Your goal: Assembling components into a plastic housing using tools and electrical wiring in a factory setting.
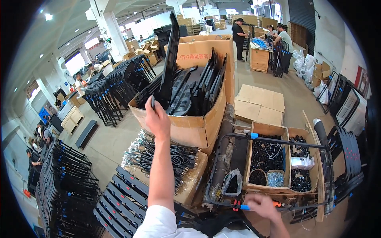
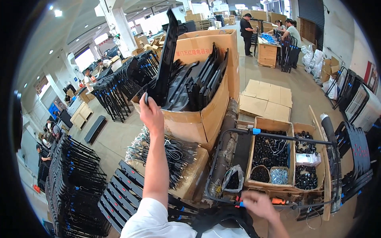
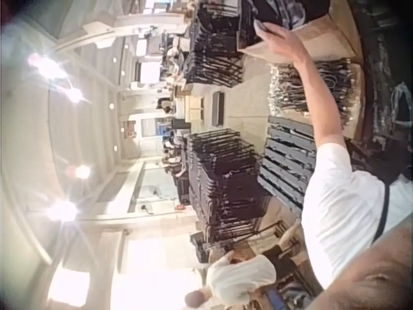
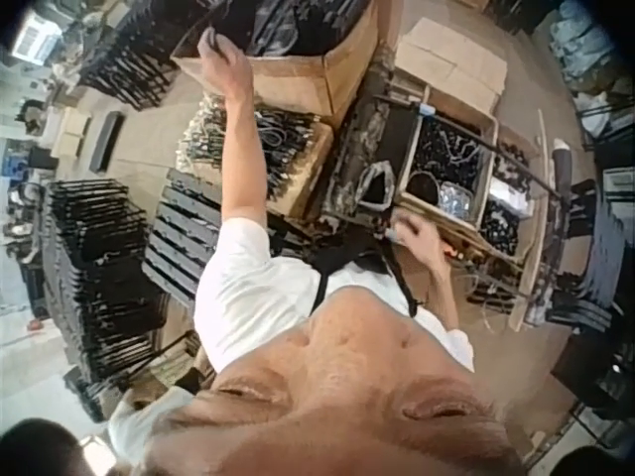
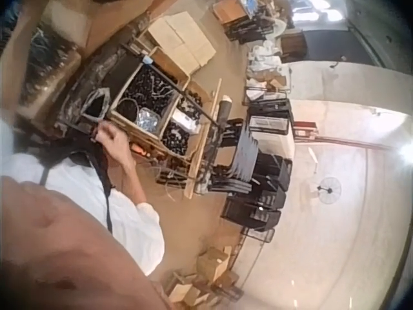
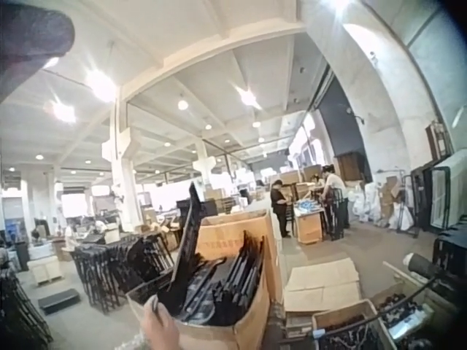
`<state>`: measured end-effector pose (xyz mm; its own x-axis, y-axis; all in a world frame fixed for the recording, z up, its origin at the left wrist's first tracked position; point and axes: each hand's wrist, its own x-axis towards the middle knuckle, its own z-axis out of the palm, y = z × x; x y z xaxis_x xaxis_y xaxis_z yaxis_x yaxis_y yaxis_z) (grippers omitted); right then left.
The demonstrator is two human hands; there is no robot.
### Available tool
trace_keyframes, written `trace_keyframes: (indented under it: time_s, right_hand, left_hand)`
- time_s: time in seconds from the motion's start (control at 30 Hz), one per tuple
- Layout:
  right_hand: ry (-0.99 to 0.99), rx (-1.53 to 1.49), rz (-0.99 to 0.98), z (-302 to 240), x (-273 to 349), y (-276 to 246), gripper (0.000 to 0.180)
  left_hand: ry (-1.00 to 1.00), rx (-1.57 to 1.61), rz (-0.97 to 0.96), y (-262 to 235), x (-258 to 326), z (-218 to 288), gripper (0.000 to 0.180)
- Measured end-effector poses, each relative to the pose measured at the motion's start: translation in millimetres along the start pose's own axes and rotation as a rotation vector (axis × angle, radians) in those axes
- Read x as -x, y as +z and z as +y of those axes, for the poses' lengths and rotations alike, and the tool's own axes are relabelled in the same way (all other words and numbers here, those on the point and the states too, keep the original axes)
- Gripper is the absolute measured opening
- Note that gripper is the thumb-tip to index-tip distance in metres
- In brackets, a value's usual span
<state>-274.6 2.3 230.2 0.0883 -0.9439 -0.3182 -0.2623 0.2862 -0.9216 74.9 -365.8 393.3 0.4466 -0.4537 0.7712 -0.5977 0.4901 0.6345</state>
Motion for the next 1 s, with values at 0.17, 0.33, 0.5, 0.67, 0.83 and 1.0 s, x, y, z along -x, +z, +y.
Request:
trace_keyframes:
  time_s: [0.17,0.33,0.5,0.67,0.83,1.0]
  right_hand:
    - [-0.489,-0.29,0.223,-97.2,-96.7,-21.7,0.077]
    - [-0.529,-0.908,-0.014,-141.0,-141.1,6.4,0.071]
    - [-0.261,-0.717,0.226,-18.4,-164.1,14.2,0.045]
    - [-0.078,-0.682,0.227,36.1,-184.4,61.7,0.046]
    - [0.037,-0.846,0.114,80.8,-223.1,80.0,0.045]
    - [0.137,-0.998,0.077,90.3,-235.7,93.7,0.044]
  left_hand:
    - [0.47,0.108,-0.106,-59.2,109.9,78.0,0.031]
    - [0.561,0.267,-0.692,-129.3,228.7,121.9,0.045]
    - [0.39,0.327,-1.203,-135.6,269.1,97.2,0.051]
    - [-0.026,0.158,-1.021,-154.2,288.6,42.4,0.031]
    - [-0.183,0.144,-0.988,-154.4,301.5,26.4,0.02]
    - [-0.189,0.126,-1.031,-161.6,311.6,17.3,0.017]
